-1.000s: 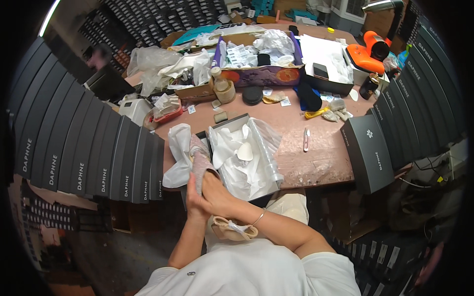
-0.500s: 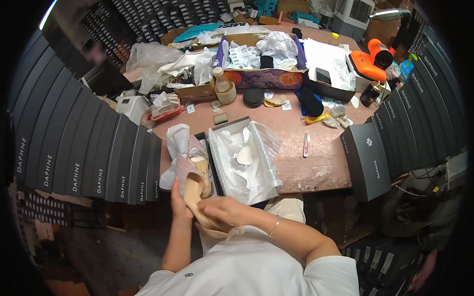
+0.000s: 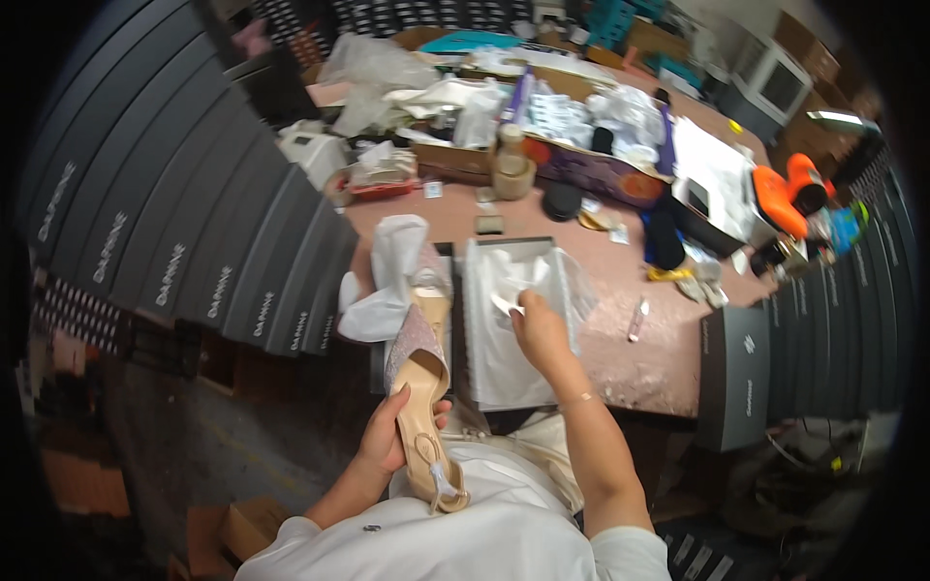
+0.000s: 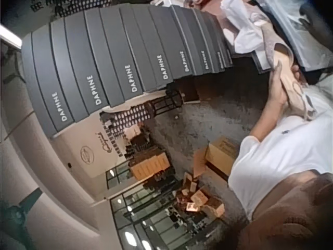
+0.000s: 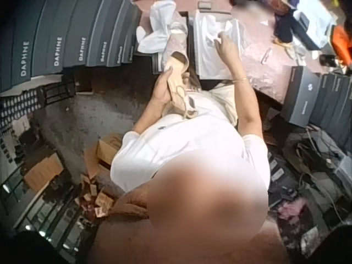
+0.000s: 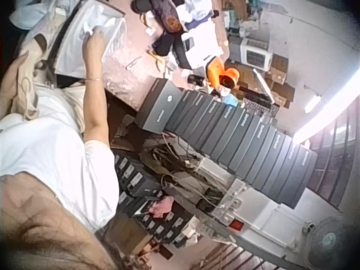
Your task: Packing pairs of high-heeled shoes into boxes with tissue paper and silica gel packets at a workbench.
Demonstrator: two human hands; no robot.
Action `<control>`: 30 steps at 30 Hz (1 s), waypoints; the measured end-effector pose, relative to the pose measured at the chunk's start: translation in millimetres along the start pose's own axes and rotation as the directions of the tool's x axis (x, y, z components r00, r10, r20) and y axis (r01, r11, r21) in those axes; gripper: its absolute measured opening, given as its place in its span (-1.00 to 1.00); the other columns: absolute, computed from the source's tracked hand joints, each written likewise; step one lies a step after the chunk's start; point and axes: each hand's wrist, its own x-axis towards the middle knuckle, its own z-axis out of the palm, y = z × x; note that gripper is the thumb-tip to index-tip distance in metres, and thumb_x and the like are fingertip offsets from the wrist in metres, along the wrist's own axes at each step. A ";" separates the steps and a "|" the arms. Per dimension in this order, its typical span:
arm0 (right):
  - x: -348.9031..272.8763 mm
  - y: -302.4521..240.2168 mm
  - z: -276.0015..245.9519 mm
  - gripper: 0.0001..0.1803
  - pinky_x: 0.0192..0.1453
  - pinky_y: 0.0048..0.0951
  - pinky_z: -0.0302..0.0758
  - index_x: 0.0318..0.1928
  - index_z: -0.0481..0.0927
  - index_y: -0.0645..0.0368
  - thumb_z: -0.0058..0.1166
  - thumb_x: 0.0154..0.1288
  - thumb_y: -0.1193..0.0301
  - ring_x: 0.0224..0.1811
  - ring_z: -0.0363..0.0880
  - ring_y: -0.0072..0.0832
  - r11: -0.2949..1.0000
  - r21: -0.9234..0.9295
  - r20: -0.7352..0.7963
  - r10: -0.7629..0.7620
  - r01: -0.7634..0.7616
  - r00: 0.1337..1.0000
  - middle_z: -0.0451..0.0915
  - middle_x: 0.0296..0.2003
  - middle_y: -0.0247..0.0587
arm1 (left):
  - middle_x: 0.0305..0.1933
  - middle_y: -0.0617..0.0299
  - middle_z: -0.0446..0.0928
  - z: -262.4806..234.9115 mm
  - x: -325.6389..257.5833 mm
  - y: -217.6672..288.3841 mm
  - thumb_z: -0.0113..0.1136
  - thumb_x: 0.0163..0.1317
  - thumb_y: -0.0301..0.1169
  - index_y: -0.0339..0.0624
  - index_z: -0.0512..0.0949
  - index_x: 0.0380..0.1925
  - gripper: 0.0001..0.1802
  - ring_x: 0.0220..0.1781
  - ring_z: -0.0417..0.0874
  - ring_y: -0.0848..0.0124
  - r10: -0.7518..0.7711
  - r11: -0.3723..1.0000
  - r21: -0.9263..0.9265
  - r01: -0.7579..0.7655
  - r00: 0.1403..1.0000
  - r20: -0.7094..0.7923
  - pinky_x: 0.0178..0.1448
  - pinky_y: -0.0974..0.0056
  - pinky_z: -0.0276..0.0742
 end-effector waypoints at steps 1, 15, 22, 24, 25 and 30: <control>-2.8 -22.8 -17.0 -0.73 -0.13 -0.08 0.51 -0.14 0.44 0.22 0.15 0.16 0.43 -0.13 0.55 0.03 0.997 0.023 -0.027 -0.074 0.075 0.997 0.53 -0.13 0.04 | -0.19 -0.05 0.56 -17.2 6.8 6.6 -0.01 0.37 -0.12 -0.30 0.31 0.16 -0.47 -0.30 0.63 0.23 0.004 0.994 -0.107 -0.009 0.999 -0.050 -0.21 0.22 0.62; -3.0 17.8 15.8 -0.57 0.02 -0.13 0.53 0.09 0.42 0.16 -0.05 0.15 0.54 -0.10 0.55 0.13 0.941 -0.338 0.170 0.036 0.024 0.985 0.43 0.10 0.28 | -0.36 0.04 0.55 -184.2 142.4 96.0 0.21 0.26 -0.24 -0.38 0.45 -0.09 -0.59 -0.43 0.65 0.27 0.257 0.964 0.154 -0.218 0.911 -0.323 -0.36 0.23 0.66; 5.5 50.9 32.5 -0.88 -0.26 -0.06 0.51 -0.20 0.49 0.19 -0.04 0.26 0.49 -0.33 0.58 0.04 0.943 -0.333 0.054 0.035 -0.015 0.998 0.56 -0.36 0.08 | 0.00 0.02 0.51 -181.1 147.3 107.7 0.21 0.26 -0.31 -0.30 0.32 0.14 -0.48 -0.07 0.63 0.24 0.245 0.935 0.329 -0.131 0.910 -0.335 -0.18 0.16 0.66; 9.3 -3.3 -7.0 -0.88 -0.28 -0.10 0.49 -0.26 0.50 0.22 0.09 0.20 0.48 -0.35 0.56 0.02 0.982 -0.177 -0.093 0.044 -0.060 0.995 0.55 -0.38 0.07 | 0.04 0.02 0.51 -183.6 142.6 109.5 0.23 0.24 -0.33 -0.33 0.35 0.14 -0.48 -0.01 0.62 0.25 0.255 0.954 0.223 -0.202 0.936 -0.241 -0.02 0.17 0.60; 11.9 -33.9 -21.9 -0.88 -0.29 -0.11 0.49 -0.28 0.49 0.23 0.11 0.19 0.48 -0.35 0.56 0.01 0.998 -0.065 -0.101 -0.029 0.022 0.994 0.55 -0.38 0.05 | 0.06 0.04 0.51 -186.1 140.2 112.8 0.20 0.26 -0.27 -0.31 0.37 0.14 -0.49 0.01 0.61 0.26 0.226 0.963 0.190 -0.190 0.956 -0.188 0.02 0.17 0.58; 28.5 -156.5 8.7 -0.88 -0.32 -0.21 0.51 -0.32 0.50 0.18 0.16 0.13 0.46 -0.39 0.59 -0.12 0.864 0.125 0.124 -0.501 0.488 0.856 0.54 -0.44 -0.09 | 0.04 0.11 0.53 -153.8 110.9 106.1 0.10 0.28 0.03 -0.22 0.41 0.13 -0.39 0.06 0.56 0.25 0.256 0.963 -0.077 -0.260 0.965 -0.056 0.10 0.14 0.50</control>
